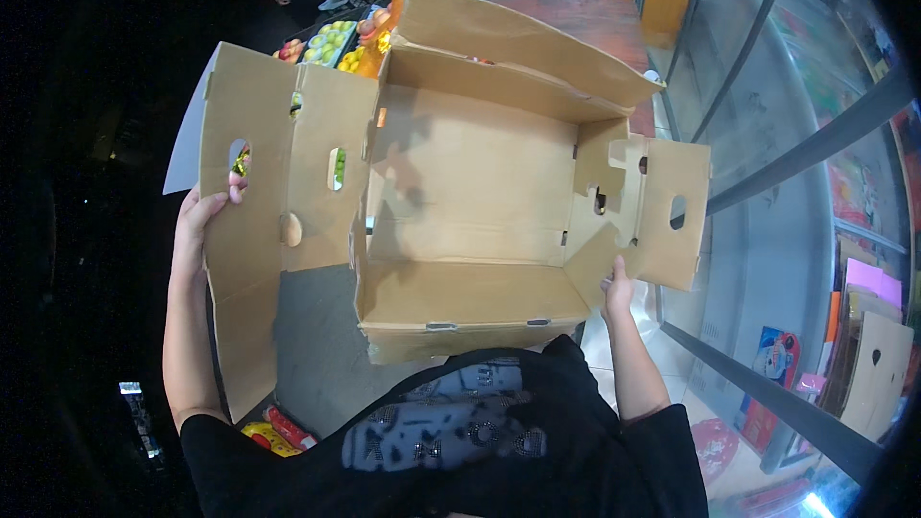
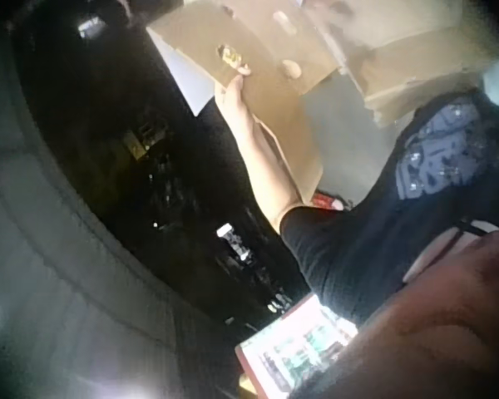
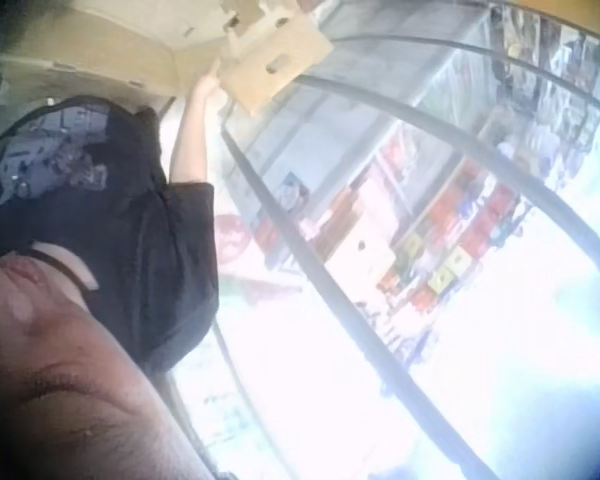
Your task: The person opens a cardboard box with a knife, then retrieves a yellow box from under a table. They proceed to open the yellow box and assemble its internal cardboard dividers.
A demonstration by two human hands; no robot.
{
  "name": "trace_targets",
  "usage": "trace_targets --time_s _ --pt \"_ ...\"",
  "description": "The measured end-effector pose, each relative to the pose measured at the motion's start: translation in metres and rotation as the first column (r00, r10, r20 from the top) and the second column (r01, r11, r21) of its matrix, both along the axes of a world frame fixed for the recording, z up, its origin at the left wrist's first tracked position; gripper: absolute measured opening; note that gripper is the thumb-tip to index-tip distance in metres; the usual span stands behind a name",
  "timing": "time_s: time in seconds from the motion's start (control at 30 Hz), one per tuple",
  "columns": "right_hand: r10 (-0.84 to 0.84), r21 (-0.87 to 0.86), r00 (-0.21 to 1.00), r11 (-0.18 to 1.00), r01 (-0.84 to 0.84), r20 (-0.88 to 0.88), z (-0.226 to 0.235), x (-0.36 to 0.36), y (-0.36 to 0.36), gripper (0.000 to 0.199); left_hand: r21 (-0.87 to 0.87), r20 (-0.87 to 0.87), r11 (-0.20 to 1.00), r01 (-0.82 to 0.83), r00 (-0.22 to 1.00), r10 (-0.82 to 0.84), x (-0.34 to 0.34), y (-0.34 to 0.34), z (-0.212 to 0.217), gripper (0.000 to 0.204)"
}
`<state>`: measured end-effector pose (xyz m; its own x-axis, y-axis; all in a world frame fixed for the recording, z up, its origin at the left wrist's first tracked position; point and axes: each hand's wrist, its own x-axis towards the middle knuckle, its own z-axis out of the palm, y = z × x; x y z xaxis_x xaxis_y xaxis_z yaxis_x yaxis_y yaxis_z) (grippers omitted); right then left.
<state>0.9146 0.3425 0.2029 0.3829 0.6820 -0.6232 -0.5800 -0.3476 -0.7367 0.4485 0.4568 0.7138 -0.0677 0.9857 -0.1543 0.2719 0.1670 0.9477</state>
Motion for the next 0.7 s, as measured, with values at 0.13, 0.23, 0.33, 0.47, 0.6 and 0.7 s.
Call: trace_targets --time_s 0.13,0.23,0.33,0.47,0.6,0.7 --pt "-0.205 -0.050 0.968 0.978 0.200 -0.145 0.004 -0.025 -0.052 0.064 -0.021 -0.011 1.000 0.020 1.000 -0.021 -0.013 0.005 -0.006 0.023" --pt "-0.306 -0.136 0.940 0.948 0.287 -0.153 0.003 -0.036 -0.083 0.067 -0.038 0.015 0.999 0.027 1.000 -0.027 -0.027 0.009 -0.010 0.021" --pt "-0.356 -0.143 0.899 0.933 0.329 -0.255 -0.001 -0.041 -0.093 0.062 -0.026 0.014 0.999 0.045 0.999 -0.045 -0.033 0.009 -0.010 0.020" --pt "-0.467 -0.133 0.791 0.881 0.454 -0.394 -0.005 -0.039 -0.107 0.056 -0.001 0.080 0.995 0.101 0.992 -0.100 -0.038 0.005 -0.016 0.016" --pt "-0.563 -0.216 0.632 0.812 0.541 -0.533 -0.005 -0.047 -0.126 0.053 0.030 0.065 0.992 0.122 0.990 -0.124 -0.039 -0.002 -0.018 0.013" --pt "-0.624 -0.305 0.566 0.771 0.559 -0.539 0.005 -0.057 -0.138 0.051 0.021 0.062 0.995 0.097 0.993 -0.098 -0.036 -0.006 -0.021 0.012"
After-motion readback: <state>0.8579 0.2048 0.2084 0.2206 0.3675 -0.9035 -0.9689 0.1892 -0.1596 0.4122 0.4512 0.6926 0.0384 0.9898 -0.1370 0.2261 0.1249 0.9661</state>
